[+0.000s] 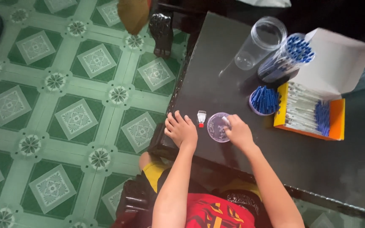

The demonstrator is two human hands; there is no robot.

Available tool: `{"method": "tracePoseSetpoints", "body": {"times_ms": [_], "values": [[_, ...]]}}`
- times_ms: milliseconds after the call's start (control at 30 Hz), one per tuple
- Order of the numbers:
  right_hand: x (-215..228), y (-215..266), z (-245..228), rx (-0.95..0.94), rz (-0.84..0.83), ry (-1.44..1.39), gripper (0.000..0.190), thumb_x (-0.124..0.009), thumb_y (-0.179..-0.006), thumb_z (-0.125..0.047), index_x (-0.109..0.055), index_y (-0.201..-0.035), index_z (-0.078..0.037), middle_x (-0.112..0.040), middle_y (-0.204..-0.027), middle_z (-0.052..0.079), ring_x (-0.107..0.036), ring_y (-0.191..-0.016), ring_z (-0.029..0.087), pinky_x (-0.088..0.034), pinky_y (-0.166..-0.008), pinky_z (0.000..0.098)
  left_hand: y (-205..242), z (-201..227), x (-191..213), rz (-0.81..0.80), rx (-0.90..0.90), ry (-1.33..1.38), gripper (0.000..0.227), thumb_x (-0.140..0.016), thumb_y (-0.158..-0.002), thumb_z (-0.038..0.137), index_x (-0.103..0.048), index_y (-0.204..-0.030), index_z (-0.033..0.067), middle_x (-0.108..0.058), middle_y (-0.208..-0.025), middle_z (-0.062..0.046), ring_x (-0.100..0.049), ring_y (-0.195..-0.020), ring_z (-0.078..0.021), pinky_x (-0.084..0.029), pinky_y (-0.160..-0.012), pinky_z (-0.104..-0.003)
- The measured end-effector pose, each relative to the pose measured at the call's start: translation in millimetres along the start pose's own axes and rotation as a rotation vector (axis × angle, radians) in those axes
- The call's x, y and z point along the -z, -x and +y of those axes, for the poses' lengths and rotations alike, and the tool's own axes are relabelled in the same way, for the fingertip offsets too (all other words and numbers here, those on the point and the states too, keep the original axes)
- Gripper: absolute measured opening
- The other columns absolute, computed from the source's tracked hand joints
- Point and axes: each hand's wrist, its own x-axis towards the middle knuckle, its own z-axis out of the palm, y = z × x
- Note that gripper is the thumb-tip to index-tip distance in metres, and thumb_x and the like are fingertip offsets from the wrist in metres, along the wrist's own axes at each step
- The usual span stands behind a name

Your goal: Manually assembling pens by inserting internal components into the barrels using a small rod.

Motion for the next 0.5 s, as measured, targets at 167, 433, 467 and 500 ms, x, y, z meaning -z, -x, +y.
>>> {"method": "tracePoseSetpoints", "body": {"times_ms": [167,433,467,500], "values": [[3.9,-3.2,-2.5,-0.008,-0.024,-0.053,0.029,-0.066,-0.089,-0.033,-0.065,-0.118,-0.025,-0.071,-0.106,0.006,-0.072,-0.1,0.035,-0.059,-0.086,0.0503,0.2,0.2,4.6,-0.032,0.005,0.01,0.04,-0.053,-0.101,0.037,-0.048,-0.137,0.0196,-0.046,-0.141,-0.009,-0.043,-0.133,-0.0316,-0.036,-0.101,-0.049],[3.3,-1.9,-7.5,-0.009,-0.027,0.059,0.031,-0.07,-0.085,-0.032,-0.068,-0.115,-0.027,-0.07,-0.101,0.004,-0.074,-0.098,0.032,-0.06,-0.086,0.047,-1.6,0.9,6.5,-0.027,0.004,-0.02,0.041,-0.054,-0.101,0.037,-0.049,-0.137,0.0199,-0.047,-0.141,-0.008,-0.044,-0.133,-0.0304,-0.037,-0.1,-0.047],[1.4,-2.1,-6.2,-0.049,-0.031,-0.01,0.031,-0.07,-0.085,-0.032,-0.068,-0.115,-0.027,-0.071,-0.101,0.004,-0.073,-0.099,0.033,-0.059,-0.086,0.0477,-0.7,-0.3,6.0,-0.028,0.002,-0.017,0.041,-0.054,-0.1,0.037,-0.049,-0.137,0.0198,-0.047,-0.141,-0.008,-0.044,-0.133,-0.0306,-0.037,-0.1,-0.048],[1.6,-4.8,-4.1,-0.087,-0.031,-0.076,0.031,-0.071,-0.085,-0.031,-0.067,-0.116,-0.027,-0.072,-0.1,0.004,-0.073,-0.101,0.033,-0.059,-0.087,0.0485,-1.3,0.9,5.2,-0.025,0.002,-0.011,0.042,-0.055,-0.1,0.036,-0.049,-0.137,0.0198,-0.047,-0.141,-0.008,-0.044,-0.133,-0.0308,-0.037,-0.1,-0.048]]}}
